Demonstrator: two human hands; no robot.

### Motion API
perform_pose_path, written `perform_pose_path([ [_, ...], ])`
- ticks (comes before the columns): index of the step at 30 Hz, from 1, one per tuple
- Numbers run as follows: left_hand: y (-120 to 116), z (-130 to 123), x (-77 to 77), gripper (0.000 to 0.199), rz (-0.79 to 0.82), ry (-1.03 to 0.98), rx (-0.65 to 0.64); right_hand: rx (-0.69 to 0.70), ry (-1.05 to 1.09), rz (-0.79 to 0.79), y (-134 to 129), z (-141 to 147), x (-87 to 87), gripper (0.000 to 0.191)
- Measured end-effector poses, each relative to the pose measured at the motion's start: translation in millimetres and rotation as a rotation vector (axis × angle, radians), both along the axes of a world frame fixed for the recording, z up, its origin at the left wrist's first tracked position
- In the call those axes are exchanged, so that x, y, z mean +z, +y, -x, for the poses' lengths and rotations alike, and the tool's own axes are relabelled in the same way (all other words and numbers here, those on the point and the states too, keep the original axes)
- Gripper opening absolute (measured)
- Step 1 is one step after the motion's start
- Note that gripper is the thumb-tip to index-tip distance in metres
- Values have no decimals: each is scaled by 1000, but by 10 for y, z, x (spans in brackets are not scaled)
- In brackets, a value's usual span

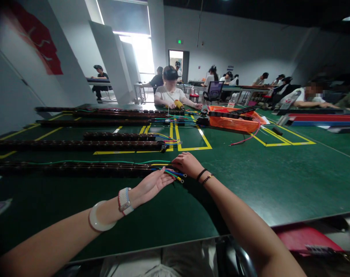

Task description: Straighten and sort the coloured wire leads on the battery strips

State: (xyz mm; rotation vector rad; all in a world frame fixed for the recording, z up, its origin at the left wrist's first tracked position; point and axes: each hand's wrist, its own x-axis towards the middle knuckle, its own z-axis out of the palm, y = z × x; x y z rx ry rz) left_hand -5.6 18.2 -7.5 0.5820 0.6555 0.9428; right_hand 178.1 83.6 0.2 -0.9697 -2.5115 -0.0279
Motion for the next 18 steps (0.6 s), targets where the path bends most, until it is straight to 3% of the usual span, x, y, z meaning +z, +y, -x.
perform_pose_path([
  [4,-17,-1,30,19,-1,3,-6,63,95,66,-93,-7,163,23],
  [8,-18,10,5,17,-18,-2,24,169,1,145,-200,15,293,31],
  [13,-1,29,-48,11,-5,34,22,149,-141,133,-230,43,274,27],
  [18,0,18,-48,13,-6,24,15,139,-136,187,-207,46,251,16],
])
